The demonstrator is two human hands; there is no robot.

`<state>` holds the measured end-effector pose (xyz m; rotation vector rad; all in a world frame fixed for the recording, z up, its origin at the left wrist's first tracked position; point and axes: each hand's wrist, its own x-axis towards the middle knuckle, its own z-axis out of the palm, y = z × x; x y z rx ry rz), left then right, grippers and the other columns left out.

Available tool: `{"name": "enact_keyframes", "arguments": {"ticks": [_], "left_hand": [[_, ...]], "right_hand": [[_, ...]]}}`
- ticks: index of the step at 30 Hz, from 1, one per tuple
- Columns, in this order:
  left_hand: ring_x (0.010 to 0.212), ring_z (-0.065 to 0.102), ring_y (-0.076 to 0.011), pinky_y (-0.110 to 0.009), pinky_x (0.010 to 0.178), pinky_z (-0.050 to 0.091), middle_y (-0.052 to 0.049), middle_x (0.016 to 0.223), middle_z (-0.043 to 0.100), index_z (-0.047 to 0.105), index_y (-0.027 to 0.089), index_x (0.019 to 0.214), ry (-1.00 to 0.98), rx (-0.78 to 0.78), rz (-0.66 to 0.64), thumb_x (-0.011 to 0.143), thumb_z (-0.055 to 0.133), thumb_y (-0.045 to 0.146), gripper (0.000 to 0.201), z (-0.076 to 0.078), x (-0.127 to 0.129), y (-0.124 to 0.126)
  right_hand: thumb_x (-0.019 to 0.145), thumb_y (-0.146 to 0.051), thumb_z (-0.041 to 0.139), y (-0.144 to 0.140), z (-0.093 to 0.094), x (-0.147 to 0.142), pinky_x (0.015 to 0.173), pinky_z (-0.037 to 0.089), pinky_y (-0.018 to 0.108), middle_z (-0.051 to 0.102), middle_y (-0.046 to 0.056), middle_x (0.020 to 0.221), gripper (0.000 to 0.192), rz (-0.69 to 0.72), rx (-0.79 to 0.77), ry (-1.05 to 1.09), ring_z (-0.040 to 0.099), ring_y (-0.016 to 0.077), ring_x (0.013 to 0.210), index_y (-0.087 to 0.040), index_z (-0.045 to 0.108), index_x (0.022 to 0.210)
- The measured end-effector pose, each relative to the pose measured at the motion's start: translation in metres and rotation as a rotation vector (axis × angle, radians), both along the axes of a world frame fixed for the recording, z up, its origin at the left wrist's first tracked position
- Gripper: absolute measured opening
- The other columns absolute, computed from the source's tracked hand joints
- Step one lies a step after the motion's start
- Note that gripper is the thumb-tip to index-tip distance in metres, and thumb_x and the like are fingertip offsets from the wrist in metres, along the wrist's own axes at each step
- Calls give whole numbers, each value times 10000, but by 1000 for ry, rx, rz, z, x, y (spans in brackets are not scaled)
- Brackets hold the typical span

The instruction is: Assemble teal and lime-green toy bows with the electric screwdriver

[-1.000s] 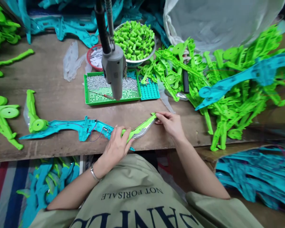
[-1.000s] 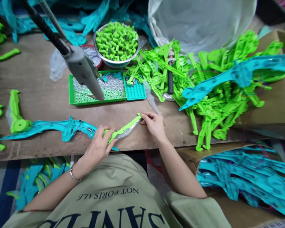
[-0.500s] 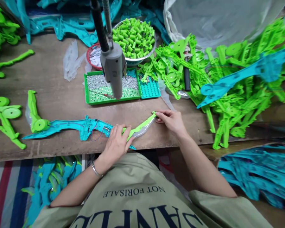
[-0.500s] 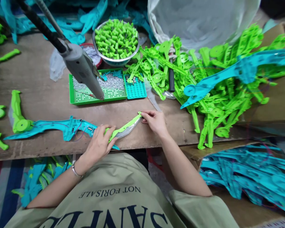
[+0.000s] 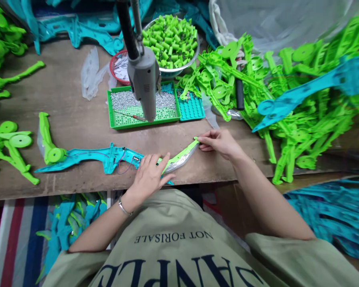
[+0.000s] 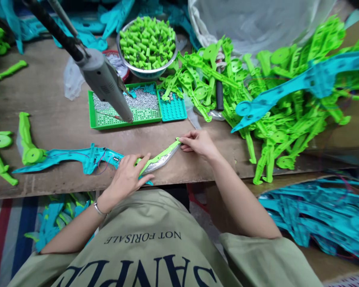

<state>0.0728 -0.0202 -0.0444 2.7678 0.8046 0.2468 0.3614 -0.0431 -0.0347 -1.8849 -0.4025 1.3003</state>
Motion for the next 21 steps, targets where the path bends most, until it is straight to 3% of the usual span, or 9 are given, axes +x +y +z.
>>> {"name": "enact_keyframes", "arguments": {"ticks": [8,14,21], "left_hand": [[1024,552,-287,-413,886,480,-132,1119,614,504,179,1487,24,-18,-6,1016,555,451,547,2,1,1],[1020,555,-289,-413,885,484,-125,1117,623,523,170,1446,19,5,-4,991,595,446,537,-1,1,-1],[1012,556,-286,-412,877,500,-130,1115,620,539,167,1415,-3,-5,-11,980,616,423,511,-3,-1,-1]], "right_hand": [[742,-84,877,6,5,-1,440,584,157,677,16,566,181,56,-50,2,643,88,459,-108,703,698],[717,-70,887,3,0,-3,436,567,148,653,2,555,226,124,-29,-199,646,93,461,-129,681,646],[700,-36,890,-2,1,-4,567,628,154,726,41,681,204,-89,92,59,693,95,563,-109,701,674]]}}
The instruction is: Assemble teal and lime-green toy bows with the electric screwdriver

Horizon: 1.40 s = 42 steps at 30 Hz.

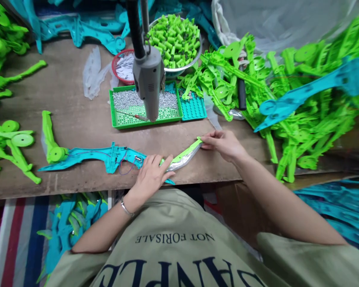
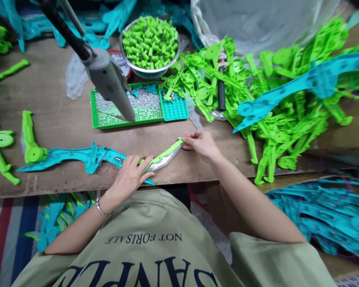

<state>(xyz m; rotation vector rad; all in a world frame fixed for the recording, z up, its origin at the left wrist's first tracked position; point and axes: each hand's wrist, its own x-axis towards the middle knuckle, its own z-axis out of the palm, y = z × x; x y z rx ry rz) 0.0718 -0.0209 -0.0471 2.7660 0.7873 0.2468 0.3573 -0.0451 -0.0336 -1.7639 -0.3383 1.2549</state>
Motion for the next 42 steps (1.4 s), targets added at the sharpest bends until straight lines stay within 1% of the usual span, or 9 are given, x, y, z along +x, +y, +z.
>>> {"name": "enact_keyframes", "arguments": {"ticks": [4,7,11,13,18,25,32,37,42], "left_hand": [[1033,558,-291,-424,887,505,-141,1131,618,539,168,1421,-22,-8,0,985,614,413,506,-2,-1,0],[1060,563,-299,-441,906,505,-146,1148,618,535,182,1434,-40,-33,3,980,628,401,513,-3,-1,-1],[1073,562,-302,-443,918,506,-153,1149,621,539,165,1427,-44,-17,-1,980,626,402,513,-4,-1,-2],[1069,565,-302,-443,920,505,-153,1149,622,539,160,1425,-44,-18,-2,978,628,404,518,-4,-1,-2],[1053,571,-302,-444,907,499,-152,1160,618,532,176,1437,-17,-21,8,968,646,406,535,-4,0,-3],[1034,568,-292,-435,901,493,-141,1135,617,513,187,1448,1,-35,16,984,622,419,530,-3,1,-2],[1045,559,-295,-428,904,496,-139,1131,618,518,182,1447,3,-24,6,987,612,422,527,-3,1,-2],[1024,558,-292,-418,889,497,-134,1120,618,493,174,1485,5,-6,-7,979,620,436,584,-2,1,0],[1041,556,-300,-429,891,502,-138,1115,614,491,171,1497,10,-34,8,986,606,440,589,0,1,0]], "right_hand": [[803,-65,822,0,8,0,575,625,153,726,41,685,133,-15,-71,159,678,84,547,-108,717,733],[888,-88,742,-1,12,-3,632,641,181,738,49,699,174,-6,-110,236,717,103,617,-120,700,722],[896,-117,738,-4,6,-7,795,665,274,767,54,753,150,23,-58,285,751,132,706,-143,701,754],[890,-120,741,-6,0,-9,819,663,294,772,50,755,137,6,-19,270,751,135,710,-151,705,761],[843,-183,798,-12,-9,-12,783,659,314,786,63,786,126,-21,61,246,760,163,723,-163,712,752],[828,-195,805,-11,-16,-16,747,647,268,788,67,794,107,-107,47,250,746,145,705,-158,725,766],[800,-190,822,-12,-12,-13,790,652,301,797,75,808,108,-64,39,272,768,169,762,-167,721,767],[758,-243,868,-10,-14,-18,719,653,322,776,47,730,190,-94,76,197,748,171,676,-178,691,740],[738,-276,881,-13,-13,-29,698,633,267,780,42,751,210,-178,113,220,748,157,688,-184,695,772]]}}
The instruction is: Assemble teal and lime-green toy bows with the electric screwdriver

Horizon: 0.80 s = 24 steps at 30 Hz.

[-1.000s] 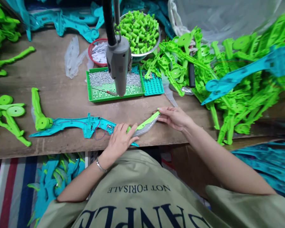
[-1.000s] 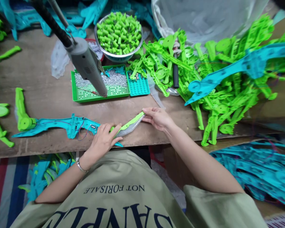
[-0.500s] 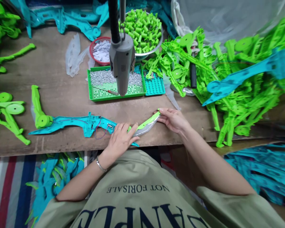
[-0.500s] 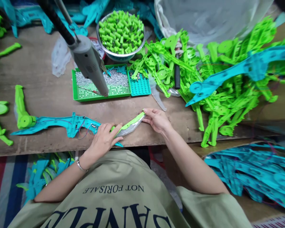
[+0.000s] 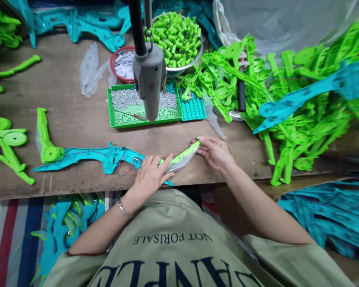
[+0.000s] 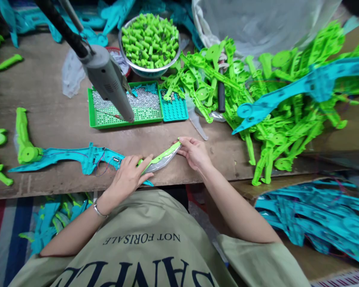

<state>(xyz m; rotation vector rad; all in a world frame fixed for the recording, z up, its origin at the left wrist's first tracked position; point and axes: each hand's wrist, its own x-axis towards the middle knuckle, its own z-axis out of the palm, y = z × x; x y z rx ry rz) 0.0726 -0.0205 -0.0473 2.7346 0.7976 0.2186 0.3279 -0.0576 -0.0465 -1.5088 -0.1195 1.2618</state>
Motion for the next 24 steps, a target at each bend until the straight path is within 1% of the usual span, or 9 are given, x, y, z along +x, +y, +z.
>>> {"name": "enact_keyframes", "arguments": {"ticks": [2,5,7,10,14,17,19,21,24], "left_hand": [[1048,558,-303,-433,892,502,-142,1120,613,492,175,1501,-2,-14,2,988,603,442,589,0,0,0],[1060,557,-304,-444,903,501,-142,1137,609,486,196,1511,-8,-38,3,992,595,456,591,-2,-1,1],[1063,555,-303,-449,914,499,-137,1141,605,478,206,1519,-9,-45,0,997,585,466,593,-2,-1,1],[1063,552,-301,-448,925,494,-135,1137,602,472,205,1521,-4,-36,-6,1002,570,471,591,-3,-1,1],[1056,550,-299,-435,926,489,-140,1136,608,486,175,1500,-1,7,-13,1001,568,470,586,-2,0,-1],[1075,558,-303,-439,935,488,-148,1153,610,475,170,1508,-18,-11,-7,1003,563,473,595,-1,1,-1],[1085,567,-306,-445,936,492,-148,1153,613,466,173,1515,-24,-39,1,1002,568,475,604,-1,1,-1],[1089,579,-308,-450,934,497,-152,1160,617,448,172,1525,-18,-55,4,1005,567,472,612,-2,1,-2],[1124,596,-324,-482,962,498,-175,1209,624,342,141,1577,-24,-87,9,1008,563,487,701,-3,1,-3]], "right_hand": [[697,-326,918,-4,3,-11,720,641,284,786,45,770,276,-9,2,63,758,173,720,-191,699,795],[592,-386,978,-13,5,-35,762,648,313,793,49,803,397,50,-12,157,757,184,743,-186,706,800],[528,-385,999,-18,5,-51,799,647,327,789,41,802,440,81,-13,189,750,179,739,-174,710,784],[451,-346,1016,-19,3,-65,802,647,337,772,19,765,480,45,-5,195,735,170,711,-165,702,766],[377,-314,1025,-17,1,-68,714,635,305,747,-11,704,536,-25,4,172,714,157,660,-173,694,774],[382,-344,1024,-17,1,-69,728,637,317,745,-10,702,538,-29,20,151,716,165,669,-181,694,774],[432,-377,1013,-18,2,-72,777,638,328,760,6,742,508,-21,28,148,731,174,716,-183,702,784],[487,-406,997,-19,2,-77,791,637,328,775,23,790,481,0,22,165,739,179,750,-178,713,801],[508,-407,990,-20,0,-84,753,640,325,775,26,798,480,26,-4,188,733,179,733,-172,711,819]]}}
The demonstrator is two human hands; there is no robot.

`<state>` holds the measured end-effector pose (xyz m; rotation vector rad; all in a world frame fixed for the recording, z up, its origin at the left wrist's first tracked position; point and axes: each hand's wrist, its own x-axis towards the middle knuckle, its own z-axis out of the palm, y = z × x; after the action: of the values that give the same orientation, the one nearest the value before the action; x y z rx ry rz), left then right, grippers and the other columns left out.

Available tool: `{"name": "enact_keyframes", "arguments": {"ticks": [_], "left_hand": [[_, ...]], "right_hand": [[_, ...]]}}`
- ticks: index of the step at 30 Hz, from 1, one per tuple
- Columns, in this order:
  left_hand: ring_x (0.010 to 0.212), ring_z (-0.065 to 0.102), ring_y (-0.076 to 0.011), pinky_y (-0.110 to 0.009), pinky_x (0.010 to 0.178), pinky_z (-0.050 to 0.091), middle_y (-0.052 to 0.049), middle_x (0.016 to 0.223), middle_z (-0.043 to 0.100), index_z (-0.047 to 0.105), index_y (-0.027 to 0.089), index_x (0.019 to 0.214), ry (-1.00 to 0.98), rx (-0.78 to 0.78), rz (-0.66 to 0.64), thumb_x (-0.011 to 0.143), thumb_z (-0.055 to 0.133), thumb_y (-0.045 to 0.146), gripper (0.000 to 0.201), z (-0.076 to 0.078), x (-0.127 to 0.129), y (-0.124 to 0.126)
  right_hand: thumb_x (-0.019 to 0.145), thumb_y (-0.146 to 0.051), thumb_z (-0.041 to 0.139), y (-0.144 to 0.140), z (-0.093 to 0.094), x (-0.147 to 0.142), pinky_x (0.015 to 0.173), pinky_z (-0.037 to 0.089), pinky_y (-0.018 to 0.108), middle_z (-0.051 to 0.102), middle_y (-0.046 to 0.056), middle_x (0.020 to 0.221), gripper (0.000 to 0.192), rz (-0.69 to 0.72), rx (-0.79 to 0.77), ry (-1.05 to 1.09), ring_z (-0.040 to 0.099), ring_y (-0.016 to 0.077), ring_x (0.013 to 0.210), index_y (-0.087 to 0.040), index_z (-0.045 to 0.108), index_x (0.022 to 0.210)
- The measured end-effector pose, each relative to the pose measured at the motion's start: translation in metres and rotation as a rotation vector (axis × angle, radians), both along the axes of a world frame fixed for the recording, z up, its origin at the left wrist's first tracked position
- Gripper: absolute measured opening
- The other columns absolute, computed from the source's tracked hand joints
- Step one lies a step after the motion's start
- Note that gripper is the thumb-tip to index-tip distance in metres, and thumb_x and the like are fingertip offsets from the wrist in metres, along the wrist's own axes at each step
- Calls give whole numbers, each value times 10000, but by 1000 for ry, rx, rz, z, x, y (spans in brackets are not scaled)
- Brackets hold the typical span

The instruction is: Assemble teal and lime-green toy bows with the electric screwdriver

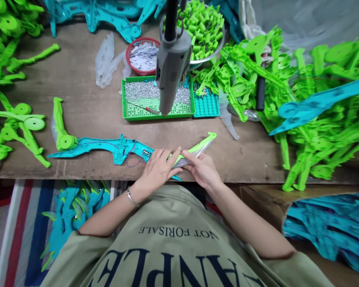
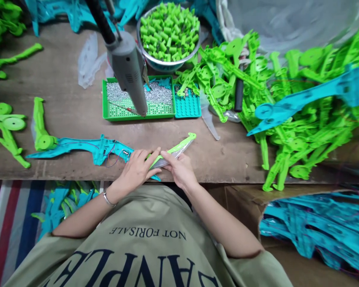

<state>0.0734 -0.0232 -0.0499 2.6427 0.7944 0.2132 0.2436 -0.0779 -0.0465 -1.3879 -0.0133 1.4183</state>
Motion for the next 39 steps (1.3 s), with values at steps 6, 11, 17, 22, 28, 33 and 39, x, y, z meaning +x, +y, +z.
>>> {"name": "enact_keyframes", "arguments": {"ticks": [6,11,17,22,28,33,39], "left_hand": [[1426,495,-274,-451,1126,465,-196,1546,486,191,172,1613,-191,-379,-11,1076,418,397,624,33,-11,27],[1325,589,-219,-393,1078,491,-96,1444,607,504,219,1418,-152,-581,-60,1041,421,250,388,89,-9,68],[861,657,-202,-306,780,499,-71,983,750,715,135,1036,265,-629,-132,834,687,334,285,71,24,105],[840,643,-180,-267,742,493,-40,933,765,724,147,931,355,-979,-291,790,628,346,263,40,30,123],[1023,664,-185,-261,876,497,-85,1210,729,653,128,1217,288,-876,-400,755,590,146,467,49,6,116],[1134,636,-229,-308,913,461,-103,1276,696,611,156,1247,273,-486,-281,823,584,108,427,57,-15,93],[1024,638,-249,-367,879,401,-102,1082,713,637,149,1064,184,-143,-143,937,540,119,163,46,-26,59]], "right_hand": [[543,-419,985,-2,-5,-2,771,651,329,785,38,817,460,31,2,-49,744,194,773,-180,713,828],[456,-394,1021,-2,-4,-2,710,651,281,793,23,811,504,-15,-13,-23,738,168,742,-181,727,807],[431,-403,1031,-4,-2,-4,730,672,301,797,11,798,511,-8,-10,-63,745,169,731,-187,739,790],[471,-399,1024,-7,-4,-4,743,679,328,808,35,822,497,-6,14,-83,760,186,750,-178,741,815],[519,-356,1011,-12,-7,-4,711,664,304,816,61,856,474,-43,48,-89,769,191,774,-162,747,862],[587,-358,987,-17,-11,-1,751,671,338,822,59,887,428,-13,71,-90,776,200,807,-176,749,894],[613,-336,974,-23,-15,4,805,673,382,825,72,913,406,-15,69,-108,781,210,823,-181,760,921]]}}
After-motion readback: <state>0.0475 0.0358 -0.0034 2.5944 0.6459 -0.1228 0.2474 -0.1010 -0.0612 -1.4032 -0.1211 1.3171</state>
